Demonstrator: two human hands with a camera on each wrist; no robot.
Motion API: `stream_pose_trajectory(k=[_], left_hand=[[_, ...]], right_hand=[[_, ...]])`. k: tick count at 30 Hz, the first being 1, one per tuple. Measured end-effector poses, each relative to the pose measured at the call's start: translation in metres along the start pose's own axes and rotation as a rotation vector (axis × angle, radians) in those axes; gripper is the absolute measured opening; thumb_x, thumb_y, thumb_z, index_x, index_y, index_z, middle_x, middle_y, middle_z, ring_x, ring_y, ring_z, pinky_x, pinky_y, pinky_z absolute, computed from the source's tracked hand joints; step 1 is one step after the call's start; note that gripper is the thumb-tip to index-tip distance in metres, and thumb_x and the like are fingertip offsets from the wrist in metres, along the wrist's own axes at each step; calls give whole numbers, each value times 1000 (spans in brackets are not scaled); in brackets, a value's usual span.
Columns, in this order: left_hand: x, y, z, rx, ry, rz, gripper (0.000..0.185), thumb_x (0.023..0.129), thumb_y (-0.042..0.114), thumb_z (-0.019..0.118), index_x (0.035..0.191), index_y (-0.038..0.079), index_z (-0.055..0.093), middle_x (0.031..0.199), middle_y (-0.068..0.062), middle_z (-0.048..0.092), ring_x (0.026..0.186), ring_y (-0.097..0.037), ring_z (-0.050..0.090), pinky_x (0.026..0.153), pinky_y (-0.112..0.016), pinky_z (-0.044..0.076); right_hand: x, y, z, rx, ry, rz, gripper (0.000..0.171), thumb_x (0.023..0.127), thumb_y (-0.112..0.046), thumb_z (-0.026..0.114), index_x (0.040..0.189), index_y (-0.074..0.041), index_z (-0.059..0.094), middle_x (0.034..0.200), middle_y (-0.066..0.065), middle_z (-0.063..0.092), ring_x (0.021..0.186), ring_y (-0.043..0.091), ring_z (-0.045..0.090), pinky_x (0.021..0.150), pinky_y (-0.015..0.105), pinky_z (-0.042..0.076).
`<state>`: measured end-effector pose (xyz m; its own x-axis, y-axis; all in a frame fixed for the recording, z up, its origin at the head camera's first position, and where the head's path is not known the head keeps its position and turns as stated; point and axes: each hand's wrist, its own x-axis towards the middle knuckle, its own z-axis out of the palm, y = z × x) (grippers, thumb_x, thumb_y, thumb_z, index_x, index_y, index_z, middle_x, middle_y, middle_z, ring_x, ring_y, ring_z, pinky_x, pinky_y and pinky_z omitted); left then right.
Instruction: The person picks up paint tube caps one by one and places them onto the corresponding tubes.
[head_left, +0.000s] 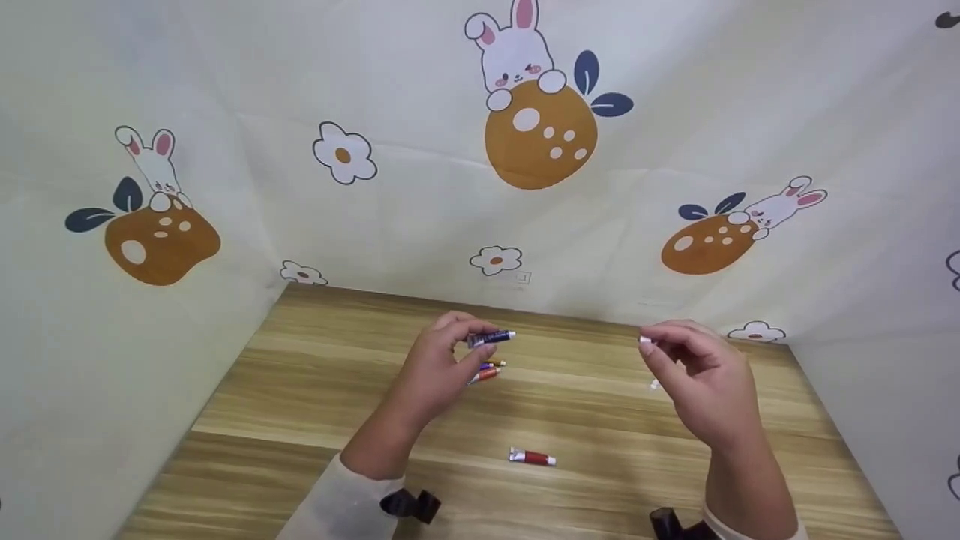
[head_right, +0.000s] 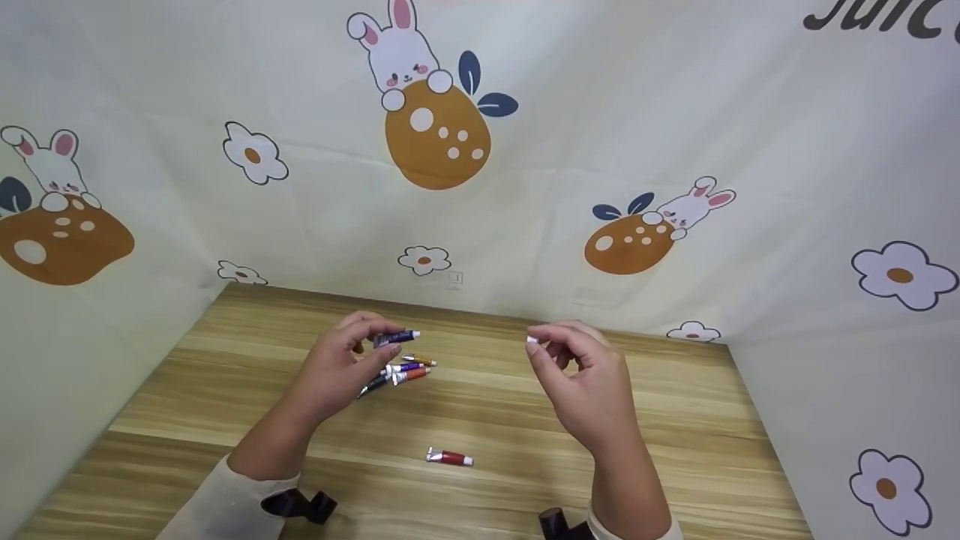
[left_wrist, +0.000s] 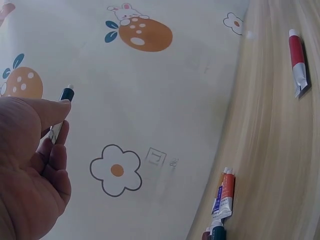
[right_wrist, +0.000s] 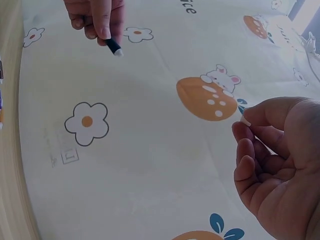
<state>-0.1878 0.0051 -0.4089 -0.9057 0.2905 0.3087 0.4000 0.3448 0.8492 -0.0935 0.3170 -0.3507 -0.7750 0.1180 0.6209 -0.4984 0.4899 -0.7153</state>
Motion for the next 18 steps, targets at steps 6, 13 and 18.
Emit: stream_pose_trajectory(k=[6, 13, 18], left_hand=[[-3, 6, 2, -63, -15, 41, 18, 99, 20, 78, 116, 26, 78, 119, 7, 67, 115, -18, 61, 94, -28, 62], [-7, 12, 3, -46, -18, 32, 19, 99, 20, 78, 116, 28, 78, 119, 10, 67, 118, -18, 57, 89, -25, 62], [-9, 15, 3, -21, -9, 59, 20, 98, 20, 80, 116, 30, 79, 118, 12, 68, 116, -15, 58, 92, -32, 60]], right_hand=[[-3, -4, 3, 125, 3, -116, 20, 89, 18, 73, 105, 8, 78, 98, 0, 74, 81, 9, 62, 75, 15, 53], [-7, -13, 2, 46, 1, -114, 23, 87, 19, 74, 103, 3, 80, 100, -5, 74, 81, 6, 63, 75, 15, 55], [-8, -16, 2, 38, -3, -158, 26, 86, 21, 73, 105, 4, 79, 102, -6, 74, 84, 6, 63, 77, 13, 55]])
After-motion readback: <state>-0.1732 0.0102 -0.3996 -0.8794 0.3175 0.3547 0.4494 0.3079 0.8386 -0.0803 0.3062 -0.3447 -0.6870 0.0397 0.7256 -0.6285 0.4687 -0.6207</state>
